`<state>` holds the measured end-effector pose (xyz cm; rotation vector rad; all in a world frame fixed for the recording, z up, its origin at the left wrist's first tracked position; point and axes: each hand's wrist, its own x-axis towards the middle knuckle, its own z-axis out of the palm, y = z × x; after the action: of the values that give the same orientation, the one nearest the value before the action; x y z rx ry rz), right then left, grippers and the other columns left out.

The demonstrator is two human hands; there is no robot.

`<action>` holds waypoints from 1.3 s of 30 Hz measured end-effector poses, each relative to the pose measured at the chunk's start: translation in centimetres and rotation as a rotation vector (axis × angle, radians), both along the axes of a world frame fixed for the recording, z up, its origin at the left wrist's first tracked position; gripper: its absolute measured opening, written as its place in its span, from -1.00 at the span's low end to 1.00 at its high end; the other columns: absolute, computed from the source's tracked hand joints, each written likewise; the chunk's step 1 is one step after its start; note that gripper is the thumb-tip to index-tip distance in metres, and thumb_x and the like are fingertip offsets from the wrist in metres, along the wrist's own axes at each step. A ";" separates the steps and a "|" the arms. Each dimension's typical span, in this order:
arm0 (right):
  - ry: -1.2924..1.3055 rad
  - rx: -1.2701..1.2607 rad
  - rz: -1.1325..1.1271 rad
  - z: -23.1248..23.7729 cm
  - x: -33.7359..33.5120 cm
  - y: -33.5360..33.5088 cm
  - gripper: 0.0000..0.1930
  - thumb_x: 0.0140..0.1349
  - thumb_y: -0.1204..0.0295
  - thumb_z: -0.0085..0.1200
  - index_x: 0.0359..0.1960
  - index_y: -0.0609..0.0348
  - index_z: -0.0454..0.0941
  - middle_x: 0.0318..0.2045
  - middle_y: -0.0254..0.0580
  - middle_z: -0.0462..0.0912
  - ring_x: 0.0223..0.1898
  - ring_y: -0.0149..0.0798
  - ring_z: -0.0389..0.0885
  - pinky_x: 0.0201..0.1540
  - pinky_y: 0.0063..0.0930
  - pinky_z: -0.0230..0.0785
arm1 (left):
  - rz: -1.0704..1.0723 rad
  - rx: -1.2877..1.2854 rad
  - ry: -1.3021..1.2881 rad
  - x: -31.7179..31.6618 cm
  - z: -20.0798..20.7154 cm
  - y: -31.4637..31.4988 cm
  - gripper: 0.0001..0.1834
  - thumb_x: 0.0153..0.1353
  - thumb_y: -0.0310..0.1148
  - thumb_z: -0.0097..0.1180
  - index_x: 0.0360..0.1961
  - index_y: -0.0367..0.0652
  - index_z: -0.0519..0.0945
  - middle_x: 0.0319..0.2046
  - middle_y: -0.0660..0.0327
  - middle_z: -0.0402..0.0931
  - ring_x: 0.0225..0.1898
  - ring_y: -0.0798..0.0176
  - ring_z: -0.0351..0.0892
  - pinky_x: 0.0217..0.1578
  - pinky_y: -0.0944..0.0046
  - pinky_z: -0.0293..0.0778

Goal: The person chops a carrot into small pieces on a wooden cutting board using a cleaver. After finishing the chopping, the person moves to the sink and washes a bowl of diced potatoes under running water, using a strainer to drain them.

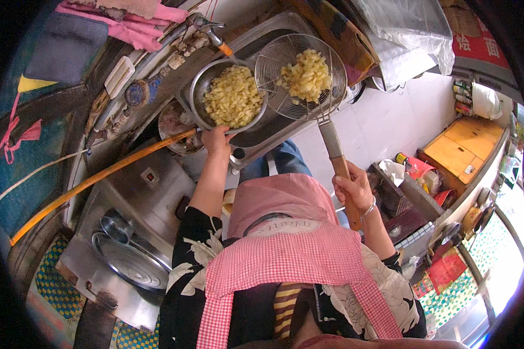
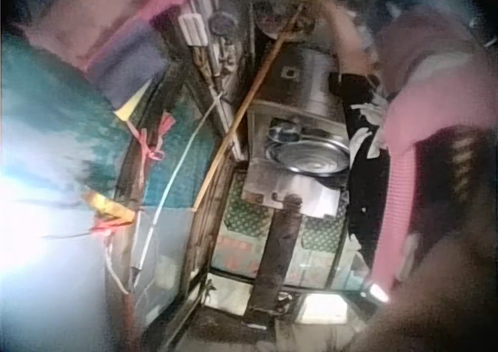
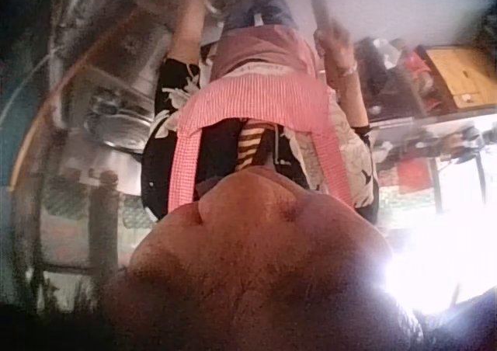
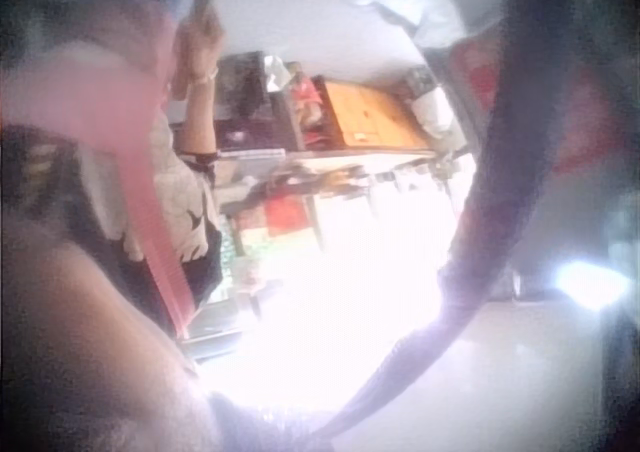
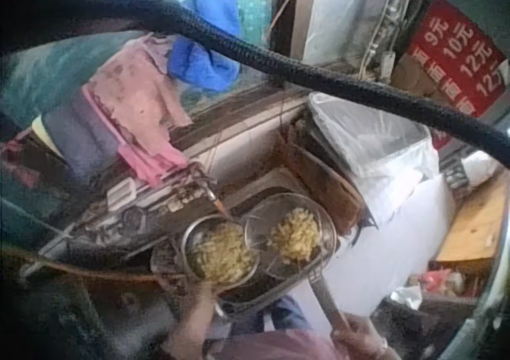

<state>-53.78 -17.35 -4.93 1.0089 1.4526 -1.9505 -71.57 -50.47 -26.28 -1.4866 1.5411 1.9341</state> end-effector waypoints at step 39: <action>-0.013 -0.001 0.012 -0.5 0.6 0.0 -0.66 0.30 0.43 0.19 0.04 0.37 0.50 -0.53 -0.33 0.54 -0.65 -0.48 0.43 -0.61 -0.56 0.29 | -0.006 0.219 0.076 -0.4 -6.3 3.7 -0.88 0.11 -0.60 0.24 -0.30 -0.37 0.60 -0.18 -0.01 0.58 -0.16 -0.06 0.64 -0.05 -0.22 0.69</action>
<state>-53.16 -17.38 -5.43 1.0076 1.4470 -1.9328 -71.93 -46.82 -32.56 -1.3300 1.3101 2.1010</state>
